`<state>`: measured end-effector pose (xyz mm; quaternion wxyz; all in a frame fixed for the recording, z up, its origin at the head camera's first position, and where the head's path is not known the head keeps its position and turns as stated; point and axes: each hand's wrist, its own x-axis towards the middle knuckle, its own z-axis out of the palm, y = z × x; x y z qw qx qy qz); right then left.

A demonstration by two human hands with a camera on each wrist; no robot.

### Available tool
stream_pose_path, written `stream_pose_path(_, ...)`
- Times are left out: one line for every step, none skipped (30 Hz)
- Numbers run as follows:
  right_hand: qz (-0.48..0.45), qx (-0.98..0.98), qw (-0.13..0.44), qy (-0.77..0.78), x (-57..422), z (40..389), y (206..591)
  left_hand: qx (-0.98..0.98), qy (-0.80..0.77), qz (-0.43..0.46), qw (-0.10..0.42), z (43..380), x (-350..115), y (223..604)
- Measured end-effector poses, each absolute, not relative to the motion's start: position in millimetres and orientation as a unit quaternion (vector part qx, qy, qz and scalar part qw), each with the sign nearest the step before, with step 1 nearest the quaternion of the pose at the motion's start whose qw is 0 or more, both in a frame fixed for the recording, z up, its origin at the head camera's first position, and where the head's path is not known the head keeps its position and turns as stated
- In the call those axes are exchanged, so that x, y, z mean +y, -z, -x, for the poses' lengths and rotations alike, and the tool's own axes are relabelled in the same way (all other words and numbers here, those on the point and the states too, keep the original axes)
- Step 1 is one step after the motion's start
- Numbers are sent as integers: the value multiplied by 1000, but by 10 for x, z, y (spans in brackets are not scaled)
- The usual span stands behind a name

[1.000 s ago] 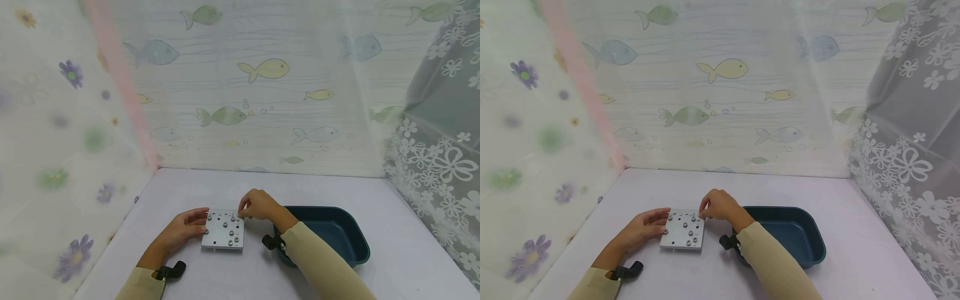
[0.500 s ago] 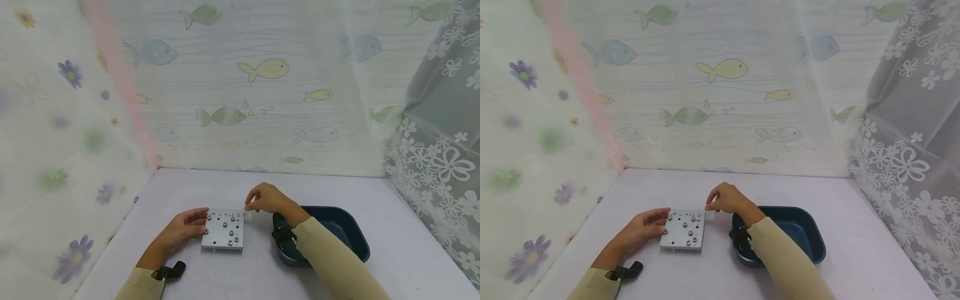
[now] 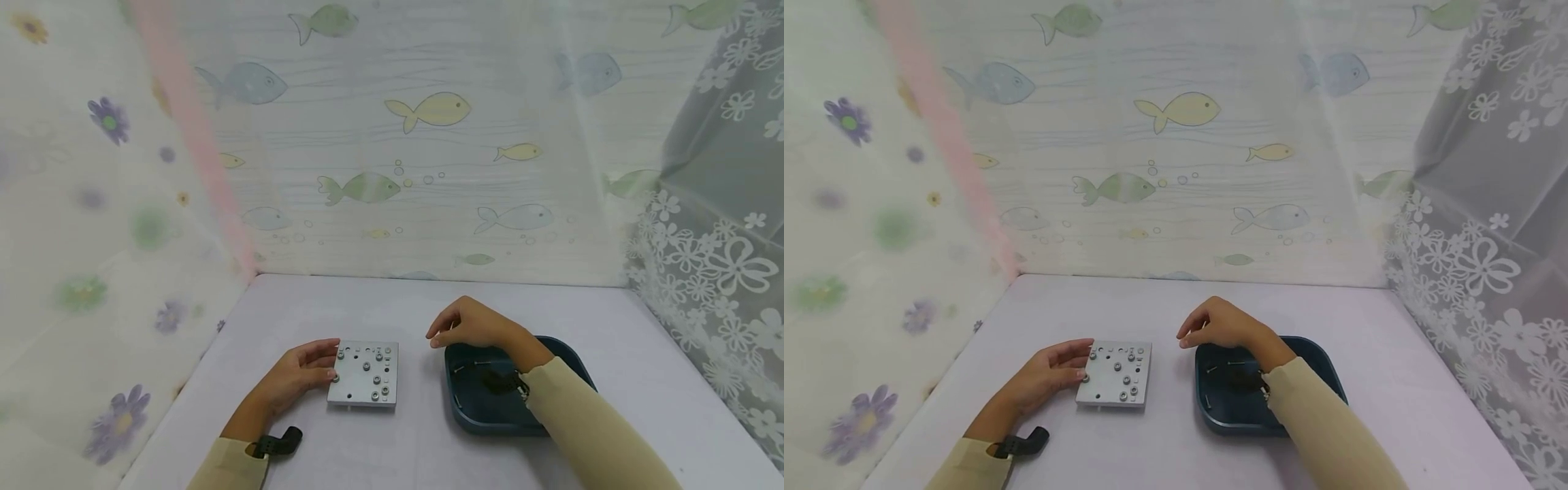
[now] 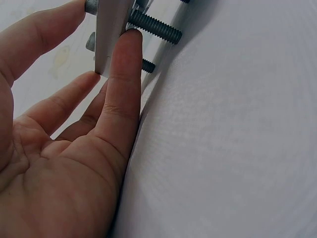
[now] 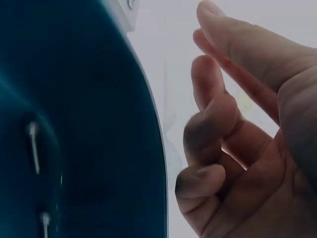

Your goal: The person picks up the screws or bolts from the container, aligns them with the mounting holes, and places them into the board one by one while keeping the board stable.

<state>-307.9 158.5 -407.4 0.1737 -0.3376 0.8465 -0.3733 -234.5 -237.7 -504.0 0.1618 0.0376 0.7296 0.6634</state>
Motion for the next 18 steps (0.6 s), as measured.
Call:
stream_pose_path(339,845,176,374,1625,3069,4072,730,-663,-37,162,2346,-2376,5044)
stream_pose_path(341,844,178,374,1666,3062,4074,730,-662,-36,163,2346,-2374,5048)
stream_pose_path(342,843,182,374,1702,3053,4074,731,-662,-39,162,2345,-2373,5051)
stream_pose_path(343,840,187,375,1732,3045,4075,732,-661,-38,162,2343,-2374,5051)
stream_pose_path(345,838,194,376,1762,3040,4081,732,-661,-37,161,2340,-2376,5049)
stream_pose_path(349,835,201,376,1789,3032,4088,732,-661,-37,161,2336,-2375,5045)
stream_pose_path(351,832,211,376,1814,3021,4094,732,-661,-37,161,2333,-2375,5041)
stream_pose_path(355,827,220,376,1839,3010,4104,732,-661,-37,162,2329,-2374,5035)
stream_pose_path(357,823,232,377,1861,2998,4113,732,-661,-37,162,2326,-2373,5030)
stream_pose_path(359,818,243,379,1881,2986,4124,732,-661,-36,162,2325,-2372,5028)
stream_pose_path(360,814,252,379,1900,2974,4134,732,-660,-36,162,2324,-2371,5025)
stream_pose_path(361,811,261,380,1919,2962,4144,733,-660,-37,162,2323,-2371,5022)
stream_pose_path(358,808,270,383,1937,2952,4156,734,-659,-37,161,2323,-2371,5023)
stream_pose_path(356,806,277,384,1953,2943,4169,734,-659,-38,161,2322,-2370,5019)
stream_pose_path(354,804,284,383,1968,2937,4185,735,-658,-41,160,2322,-2370,5020)
stream_pose_path(355,803,289,381,1984,2932,4201,735,-658,-44,159,2322,-2370,5022)
stream_pose_path(357,802,293,378,1998,2929,4219,735,-658,-41,159,2322,-2369,5019)
stream_pose_path(360,800,298,377,2010,2926,4239,735,-658,-41,159,2323,-2369,5020)
